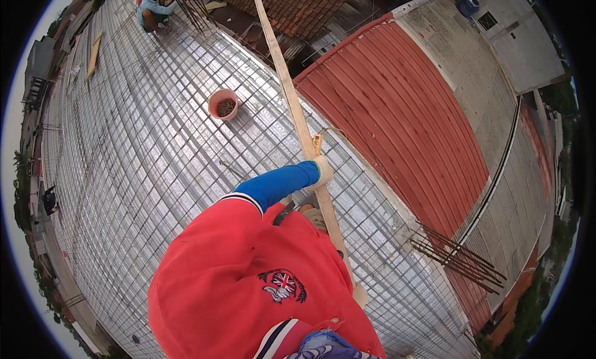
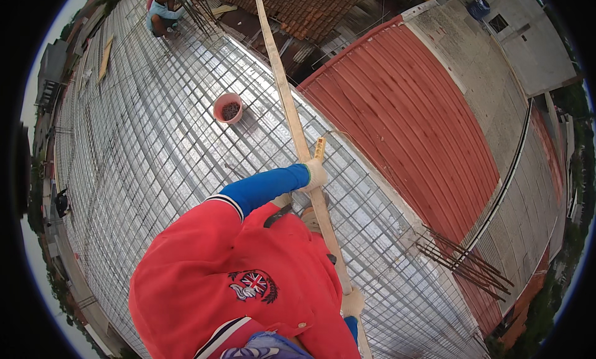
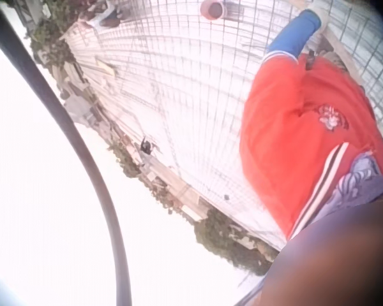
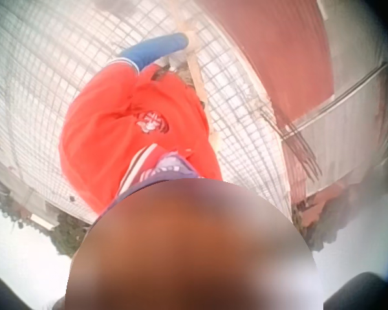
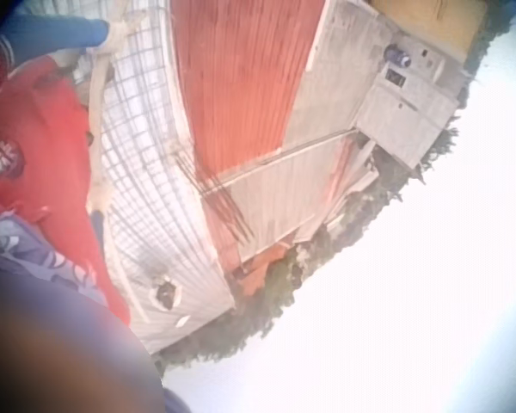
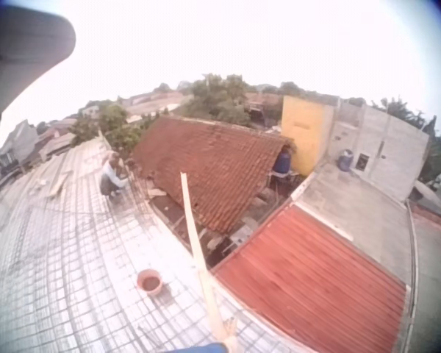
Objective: The person walks across a rebar grid on a roof and places wooden planks over the grid to create a walkway. They carry and position several planks, then use a spirit level to check alignment before continuing to place more planks.
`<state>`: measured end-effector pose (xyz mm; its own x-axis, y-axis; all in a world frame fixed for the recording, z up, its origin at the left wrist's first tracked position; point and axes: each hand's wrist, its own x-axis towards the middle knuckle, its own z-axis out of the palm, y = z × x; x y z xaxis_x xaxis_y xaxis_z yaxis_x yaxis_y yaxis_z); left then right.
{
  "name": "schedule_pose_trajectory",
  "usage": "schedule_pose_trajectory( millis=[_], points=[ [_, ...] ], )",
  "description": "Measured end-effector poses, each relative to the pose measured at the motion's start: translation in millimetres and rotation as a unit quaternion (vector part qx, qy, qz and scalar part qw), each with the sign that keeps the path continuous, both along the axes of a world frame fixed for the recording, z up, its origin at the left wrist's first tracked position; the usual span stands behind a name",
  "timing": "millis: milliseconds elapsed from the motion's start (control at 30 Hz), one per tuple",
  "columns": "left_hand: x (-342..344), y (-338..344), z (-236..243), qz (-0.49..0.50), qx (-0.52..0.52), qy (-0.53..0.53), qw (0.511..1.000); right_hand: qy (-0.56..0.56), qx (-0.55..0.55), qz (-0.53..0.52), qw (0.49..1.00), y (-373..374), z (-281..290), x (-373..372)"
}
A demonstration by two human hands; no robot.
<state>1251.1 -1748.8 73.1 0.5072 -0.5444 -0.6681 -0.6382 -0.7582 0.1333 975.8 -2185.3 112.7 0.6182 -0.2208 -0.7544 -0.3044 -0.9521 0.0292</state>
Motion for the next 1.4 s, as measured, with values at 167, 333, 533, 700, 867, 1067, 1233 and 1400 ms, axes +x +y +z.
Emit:
schedule_pose_trajectory(
  millis=[167, 333, 533, 700, 867, 1067, 1233, 1400],
  points=[
    [12.9, -3.3, -33.6, 0.035, -0.006, -0.013, 0.999, 0.007, 0.004, -0.005, 1.0, 4.0, 7.5, 11.6],
    [31.1, -0.6, -30.2, 0.028, 0.011, 0.004, 1.0, -0.008, -0.005, -0.013, 1.0, 16.2, 12.3, 26.6],
    [35.7, 7.9, -50.6, 0.033, 0.001, -0.049, 0.998, -0.018, 0.017, 0.015, 1.0, 11.2, -0.5, 28.7],
    [36.6, 0.3, -23.7, 0.039, 0.002, -0.022, 0.999, -0.069, -0.007, 0.018, 0.997, 26.6, 15.1, 21.4],
    [34.0, -8.0, -36.9, 0.029, 0.016, -0.025, 0.999, -0.062, 0.009, -0.004, 0.998, 6.8, 2.9, 17.8],
    [37.6, -11.4, -79.2, 0.069, 0.052, 0.012, 0.996, -0.088, -0.006, 0.017, 0.996, 0.2, -4.4, 15.4],
    [34.3, -20.1, -52.9, 0.047, 0.025, -0.024, 0.998, -0.052, -0.001, 0.024, 0.998, -18.3, -15.4, 12.4],
    [31.0, -15.0, -58.2, 0.069, 0.032, -0.012, 0.997, -0.061, -0.005, 0.028, 0.998, -19.1, -11.3, 20.2]
  ],
)
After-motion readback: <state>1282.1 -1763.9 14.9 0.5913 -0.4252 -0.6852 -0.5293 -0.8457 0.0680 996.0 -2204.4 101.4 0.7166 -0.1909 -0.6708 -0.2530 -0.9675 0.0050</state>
